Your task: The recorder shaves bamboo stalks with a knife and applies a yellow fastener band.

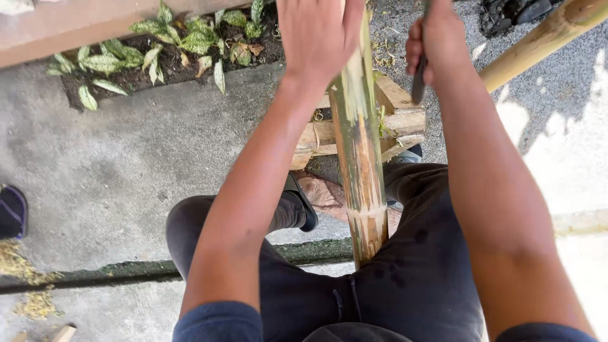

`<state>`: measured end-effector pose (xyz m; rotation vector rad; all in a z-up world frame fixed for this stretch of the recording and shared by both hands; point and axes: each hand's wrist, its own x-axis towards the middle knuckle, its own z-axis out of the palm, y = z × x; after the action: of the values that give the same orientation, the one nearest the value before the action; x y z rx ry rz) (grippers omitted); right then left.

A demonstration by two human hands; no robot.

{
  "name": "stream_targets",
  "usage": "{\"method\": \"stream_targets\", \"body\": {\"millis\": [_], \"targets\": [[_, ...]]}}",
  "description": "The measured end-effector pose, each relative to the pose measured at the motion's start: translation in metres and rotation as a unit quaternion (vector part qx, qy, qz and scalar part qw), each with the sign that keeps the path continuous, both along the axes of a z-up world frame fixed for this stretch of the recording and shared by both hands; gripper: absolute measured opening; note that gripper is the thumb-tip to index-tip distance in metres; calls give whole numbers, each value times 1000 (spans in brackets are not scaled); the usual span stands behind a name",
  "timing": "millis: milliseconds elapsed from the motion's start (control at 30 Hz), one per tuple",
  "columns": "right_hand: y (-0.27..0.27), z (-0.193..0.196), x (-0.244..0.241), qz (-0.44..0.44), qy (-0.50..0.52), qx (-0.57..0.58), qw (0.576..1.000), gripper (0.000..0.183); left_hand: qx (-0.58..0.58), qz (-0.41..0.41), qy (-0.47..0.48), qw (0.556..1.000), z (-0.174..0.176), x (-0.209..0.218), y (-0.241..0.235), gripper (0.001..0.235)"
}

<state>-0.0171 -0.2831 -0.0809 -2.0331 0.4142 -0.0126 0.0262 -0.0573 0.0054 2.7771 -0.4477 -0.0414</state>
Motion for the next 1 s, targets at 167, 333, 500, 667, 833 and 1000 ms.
{"method": "stream_targets", "body": {"millis": [167, 333, 500, 667, 833, 1000], "targets": [[2, 48, -93, -136, 174, 615, 757, 79, -35, -41, -176, 983, -66, -58, 3, 74], [-25, -6, -140, -157, 180, 648, 724, 54, 135, -165, 23, 977, 22, -100, -40, 63], [-43, -22, -140, -207, 126, 685, 687, 39, -112, -353, 260, 892, 6, -163, -32, 32], [-30, -14, -135, -190, 105, 491, 844, 37, -151, -116, 12, 982, 18, -176, 0, 47], [-12, -5, -137, -15, 65, 197, 978, 46, -153, -76, -61, 983, 35, -202, 21, 30], [2, 29, -119, 194, 19, -103, 975, 74, -75, -110, -221, 966, 93, -191, 6, 16]]}}
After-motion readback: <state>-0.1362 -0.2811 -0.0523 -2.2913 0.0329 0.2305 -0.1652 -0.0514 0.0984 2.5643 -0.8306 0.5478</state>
